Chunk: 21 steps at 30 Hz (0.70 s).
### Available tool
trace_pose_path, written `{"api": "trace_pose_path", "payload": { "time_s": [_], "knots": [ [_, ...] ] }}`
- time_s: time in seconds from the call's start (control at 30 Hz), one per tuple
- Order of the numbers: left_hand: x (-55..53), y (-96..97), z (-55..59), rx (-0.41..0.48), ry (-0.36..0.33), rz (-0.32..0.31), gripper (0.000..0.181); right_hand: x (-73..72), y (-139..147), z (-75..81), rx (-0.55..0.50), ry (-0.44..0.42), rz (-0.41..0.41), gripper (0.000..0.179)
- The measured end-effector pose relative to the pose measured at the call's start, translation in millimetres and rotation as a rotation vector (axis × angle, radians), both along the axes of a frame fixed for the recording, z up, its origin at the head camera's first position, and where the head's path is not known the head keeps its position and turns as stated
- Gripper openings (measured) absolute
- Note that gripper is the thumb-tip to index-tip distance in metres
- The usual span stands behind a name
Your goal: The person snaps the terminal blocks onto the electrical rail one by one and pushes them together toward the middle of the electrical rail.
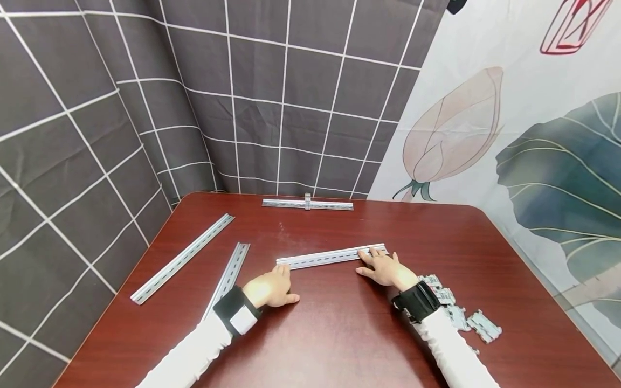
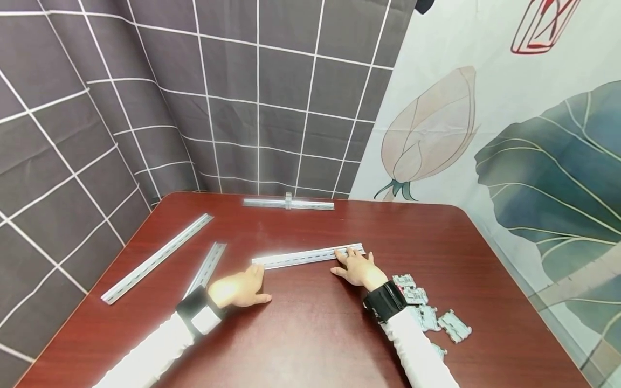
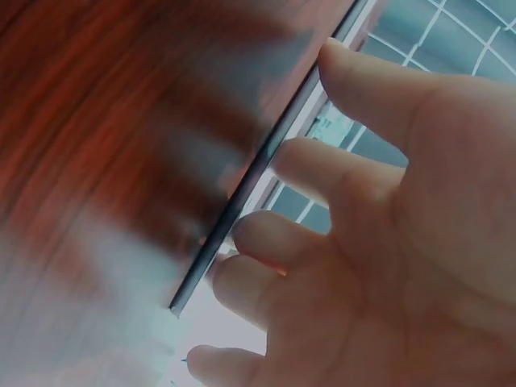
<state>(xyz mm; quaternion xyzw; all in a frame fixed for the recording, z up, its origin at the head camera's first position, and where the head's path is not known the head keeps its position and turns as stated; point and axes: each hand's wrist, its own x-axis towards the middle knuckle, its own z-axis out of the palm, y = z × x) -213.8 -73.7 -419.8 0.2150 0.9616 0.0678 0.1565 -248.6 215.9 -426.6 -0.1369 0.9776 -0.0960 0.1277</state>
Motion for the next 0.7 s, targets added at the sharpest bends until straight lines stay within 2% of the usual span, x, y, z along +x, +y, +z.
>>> {"api": "trace_pose_path", "payload": {
  "time_s": [0.1,0.17,0.27,0.33,0.4,0.5,0.57,0.6,0.7],
  "knots": [
    [2.1,-1.0,-1.5,0.03,-0.008,0.023,0.073,4.8,4,3.4,-0.016,0.046,0.004,0.062],
    [3.7,-1.4,-2.4,0.042,-0.013,0.026,0.074,9.5,9,7.7,-0.002,0.137,-0.021,0.061],
    [5.4,-1.7,-3.8,0.046,-0.006,0.024,0.076,18.0,22,19.0,-0.003,0.305,-0.165,0.042],
    [5.6,-1.6,-4.5,0.046,0.001,0.028,0.077,24.0,34,28.2,-0.011,0.354,-0.297,0.028],
    [5.9,-1.4,-4.2,0.045,0.002,0.037,0.077,30.1,45,37.4,-0.018,0.291,-0.42,0.029],
    [7.3,-0.8,-2.8,0.041,-0.014,0.054,0.077,37.6,60,45.5,0.045,0.075,-0.511,0.047],
    [8.6,0.1,-1.9,0.037,-0.027,0.064,0.077,40.0,68,46.3,0.093,-0.047,-0.524,0.055],
    [9.0,0.7,-1.5,0.031,-0.028,0.067,0.077,40.6,71,45.0,0.107,-0.081,-0.512,0.055],
    [10.5,3.0,-0.9,0.02,-0.034,0.08,0.077,40.8,78,39.0,0.125,-0.118,-0.479,0.046]
  ]
}}
